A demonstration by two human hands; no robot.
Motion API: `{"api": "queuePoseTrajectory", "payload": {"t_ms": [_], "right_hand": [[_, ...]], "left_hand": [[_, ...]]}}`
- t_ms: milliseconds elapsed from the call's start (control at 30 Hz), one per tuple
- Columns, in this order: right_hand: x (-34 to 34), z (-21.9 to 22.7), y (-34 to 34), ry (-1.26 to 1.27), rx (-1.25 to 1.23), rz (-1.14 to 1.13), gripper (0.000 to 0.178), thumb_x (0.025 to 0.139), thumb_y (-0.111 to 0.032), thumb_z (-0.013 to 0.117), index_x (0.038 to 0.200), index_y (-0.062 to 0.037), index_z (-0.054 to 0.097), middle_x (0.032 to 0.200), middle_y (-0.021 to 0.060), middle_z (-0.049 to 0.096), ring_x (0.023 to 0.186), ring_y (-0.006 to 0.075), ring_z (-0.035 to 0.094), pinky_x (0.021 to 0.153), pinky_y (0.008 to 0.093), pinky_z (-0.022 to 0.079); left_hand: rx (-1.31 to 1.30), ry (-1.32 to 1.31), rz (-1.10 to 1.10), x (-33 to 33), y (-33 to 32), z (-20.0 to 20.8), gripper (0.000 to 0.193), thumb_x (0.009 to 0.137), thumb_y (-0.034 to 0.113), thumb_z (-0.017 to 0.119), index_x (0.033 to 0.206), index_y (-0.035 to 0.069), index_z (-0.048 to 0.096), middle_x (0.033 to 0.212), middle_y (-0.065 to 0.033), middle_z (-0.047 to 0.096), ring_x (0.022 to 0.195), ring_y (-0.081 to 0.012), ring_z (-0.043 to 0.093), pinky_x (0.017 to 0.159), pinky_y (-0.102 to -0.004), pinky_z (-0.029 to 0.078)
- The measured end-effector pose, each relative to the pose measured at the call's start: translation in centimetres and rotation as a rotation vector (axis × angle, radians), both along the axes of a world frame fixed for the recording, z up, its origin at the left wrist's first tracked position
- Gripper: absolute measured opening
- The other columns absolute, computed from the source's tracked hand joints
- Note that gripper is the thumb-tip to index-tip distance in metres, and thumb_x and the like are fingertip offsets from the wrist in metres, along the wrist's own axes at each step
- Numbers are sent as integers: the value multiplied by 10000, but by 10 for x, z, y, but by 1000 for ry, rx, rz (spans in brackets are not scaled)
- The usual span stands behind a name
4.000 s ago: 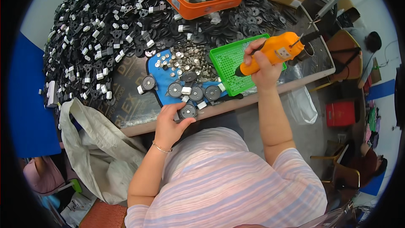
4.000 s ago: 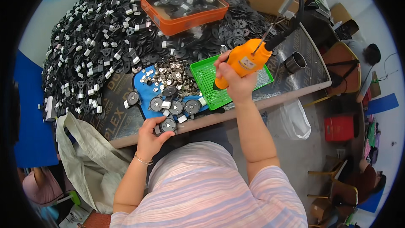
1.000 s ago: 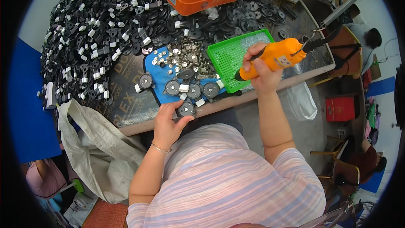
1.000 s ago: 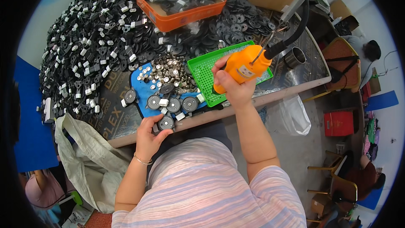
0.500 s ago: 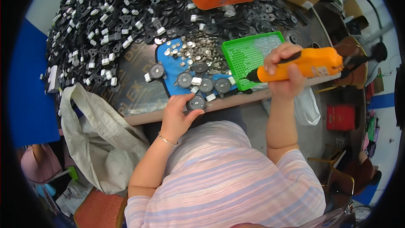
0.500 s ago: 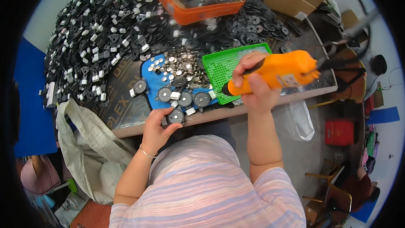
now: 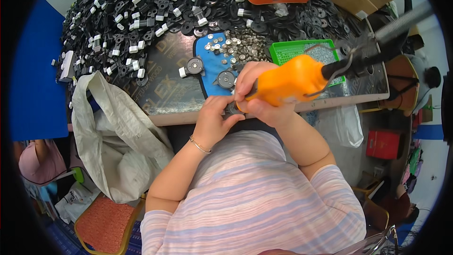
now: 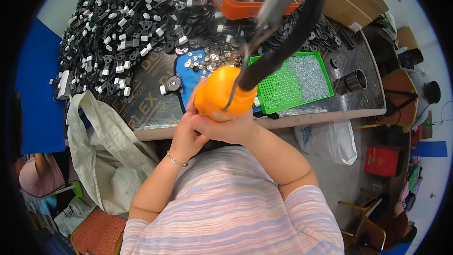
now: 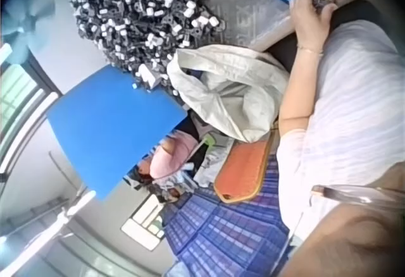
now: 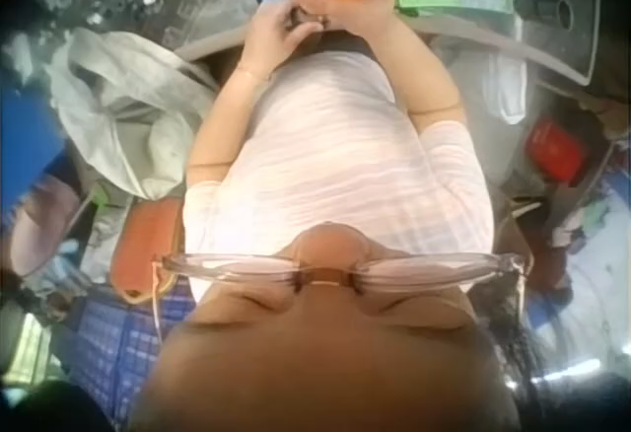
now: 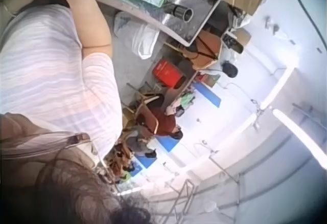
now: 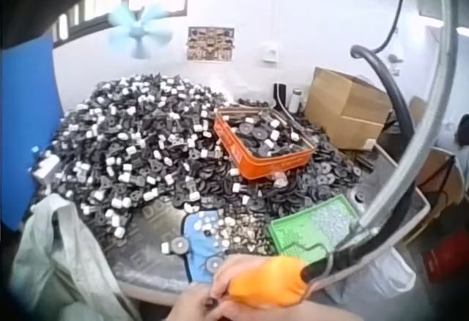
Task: The recorder is assembling small electronic components at a workbench, using an electric screwdriver to attach metal plates to plastic bases.
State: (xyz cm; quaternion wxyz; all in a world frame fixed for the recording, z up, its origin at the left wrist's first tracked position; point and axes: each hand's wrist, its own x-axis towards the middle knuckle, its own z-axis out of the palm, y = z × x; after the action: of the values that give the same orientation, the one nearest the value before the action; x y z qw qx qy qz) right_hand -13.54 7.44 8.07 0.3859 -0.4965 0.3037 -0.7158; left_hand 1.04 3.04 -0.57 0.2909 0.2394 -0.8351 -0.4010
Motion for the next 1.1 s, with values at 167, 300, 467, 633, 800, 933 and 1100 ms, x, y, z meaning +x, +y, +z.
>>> {"api": "queuePoseTrajectory", "payload": {"t_ms": [167, 300, 467, 633, 800, 933, 1100], "right_hand": [[-2, -12, -9, 301, -83, -46, 200, 770, -159, 714, 852, -37, 579, 789, 65, 580, 732, 156, 547, 596, 250, 458], [-2, -12, -9, 248, -15, -20, 211, 748, -155, 718, 850, -33, 580, 795, 68, 587, 735, 159, 546, 608, 258, 456], [-11, 3, -12, 113, 9, 204, 272, 755, -230, 722, 878, -27, 589, 821, 76, 590, 730, 173, 559, 607, 262, 462], [-56, 38, 14, -115, -181, 191, 372, 793, -347, 687, 954, -48, 535, 854, 73, 528, 661, 143, 516, 580, 277, 432], [-113, 27, 60, -156, -123, -201, 302, 843, -263, 618, 986, -17, 518, 894, 116, 525, 667, 167, 515, 612, 310, 436], [-125, 14, 87, -130, -46, -384, 299, 824, -219, 638, 993, -7, 513, 891, 123, 526, 660, 171, 506, 612, 299, 431], [-124, 10, 94, -144, -37, -407, 318, 807, -230, 661, 971, -6, 506, 876, 121, 519, 645, 172, 513, 605, 298, 440]], "left_hand": [[3, -2, 7, 2, 0, -2, 419, 644, 214, 802, 981, 47, 615, 858, -110, 610, 829, -314, 554, 747, -378, 450], [4, 12, 6, 0, -2, -3, 427, 644, 216, 802, 988, 47, 614, 823, -109, 591, 809, -309, 544, 733, -380, 446], [-10, -19, -5, 2, -1, 1, 451, 647, 207, 802, 1020, 38, 614, 843, -113, 602, 810, -307, 546, 735, -371, 451], [-8, -76, 33, 4, 5, 10, 470, 648, 177, 805, 1037, 6, 606, 880, -135, 614, 830, -315, 559, 744, -380, 465], [-190, 24, 178, 17, -2, 17, 444, 649, 151, 782, 1027, 16, 591, 949, -142, 610, 886, -324, 553, 775, -387, 459], [-380, -27, 266, 16, -50, 19, 552, 621, 181, 756, 1104, 29, 536, 1160, -154, 521, 1047, -340, 492, 900, -412, 408], [-455, -541, 61, -2, -71, 31, 908, 546, 538, 794, 1336, 229, 470, 1418, -125, 373, 1343, -345, 277, 1007, -690, 196]]}}
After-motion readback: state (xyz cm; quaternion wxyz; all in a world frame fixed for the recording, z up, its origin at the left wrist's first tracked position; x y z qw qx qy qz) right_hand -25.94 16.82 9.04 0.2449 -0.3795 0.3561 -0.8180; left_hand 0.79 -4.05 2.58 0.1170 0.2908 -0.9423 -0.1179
